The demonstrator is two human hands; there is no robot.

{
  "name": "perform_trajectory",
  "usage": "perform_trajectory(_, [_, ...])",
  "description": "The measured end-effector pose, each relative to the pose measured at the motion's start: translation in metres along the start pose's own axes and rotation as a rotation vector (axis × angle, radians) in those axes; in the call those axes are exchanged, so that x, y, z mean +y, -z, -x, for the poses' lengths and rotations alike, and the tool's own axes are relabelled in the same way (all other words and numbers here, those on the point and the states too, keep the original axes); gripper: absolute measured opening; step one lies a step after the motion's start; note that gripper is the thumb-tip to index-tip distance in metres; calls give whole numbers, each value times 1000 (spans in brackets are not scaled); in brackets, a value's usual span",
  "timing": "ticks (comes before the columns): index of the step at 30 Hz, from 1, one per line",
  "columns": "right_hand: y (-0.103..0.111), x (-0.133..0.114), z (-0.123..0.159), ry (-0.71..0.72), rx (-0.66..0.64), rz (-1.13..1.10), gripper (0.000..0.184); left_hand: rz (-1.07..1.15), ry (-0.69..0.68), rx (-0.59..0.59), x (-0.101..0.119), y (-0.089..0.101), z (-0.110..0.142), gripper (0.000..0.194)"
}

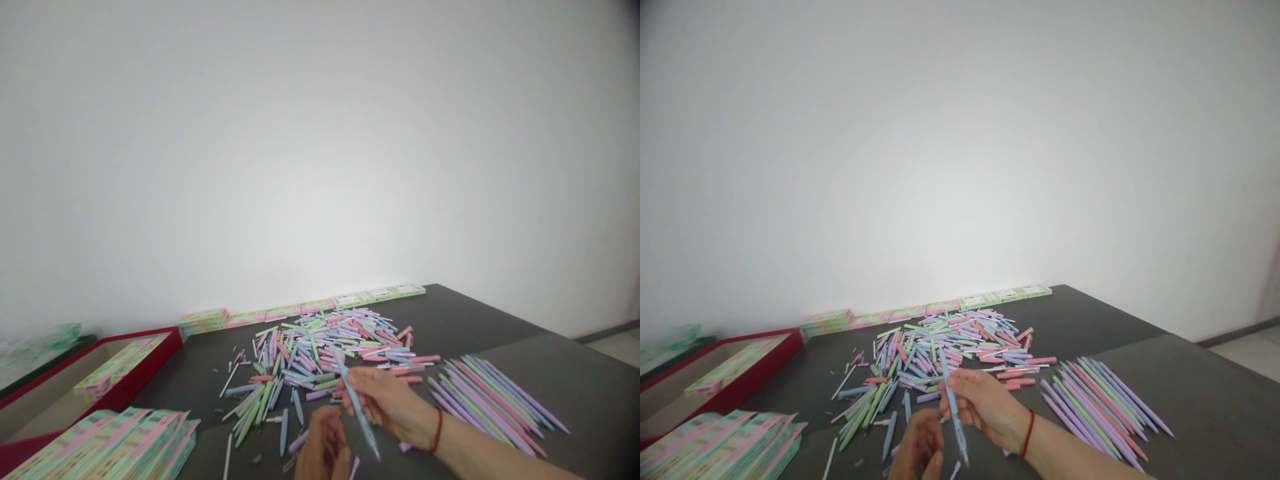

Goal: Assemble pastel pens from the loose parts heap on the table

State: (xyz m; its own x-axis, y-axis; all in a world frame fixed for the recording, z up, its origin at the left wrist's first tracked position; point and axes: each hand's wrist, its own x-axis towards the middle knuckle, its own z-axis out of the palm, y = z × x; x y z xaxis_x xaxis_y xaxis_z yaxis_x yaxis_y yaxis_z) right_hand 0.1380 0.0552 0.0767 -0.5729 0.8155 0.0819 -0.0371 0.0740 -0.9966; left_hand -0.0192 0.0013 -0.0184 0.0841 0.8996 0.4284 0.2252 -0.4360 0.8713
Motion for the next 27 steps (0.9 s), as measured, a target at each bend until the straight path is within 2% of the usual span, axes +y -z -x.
perform_trajectory(2, [-8,4,14,17,-64,-185,33,0,-40,24,2,3,1,48])
perform_trajectory(3, [-10,7,19,40,-84,-206,31,5,-39,-2,1,4,0,54])
perform_trajectory(7, [-15,20,27,118,-94,-261,31,20,30,-261,-16,6,-11,76])
perform_trajectory(8, [-14,24,27,124,-75,-301,30,17,31,-326,-21,5,-14,75])
perform_trajectory(10, [-14,30,27,110,-12,-409,29,22,25,-376,-29,4,-17,72])
perform_trajectory(12, [-13,33,27,67,41,-515,27,11,-13,-382,-29,4,-15,75])
perform_trajectory(15, [-12,36,29,8,74,-593,29,-72,-146,-357,-19,4,-8,81])
perform_trajectory(18, [-12,37,31,-17,95,-606,29,-116,-231,-372,-6,5,-4,76])
perform_trajectory(23, [-14,37,31,-7,102,-617,28,-112,-226,-334,-4,6,-1,62])
perform_trajectory(27, [-16,33,31,13,71,-595,33,-138,-224,-362,-14,6,-3,69])
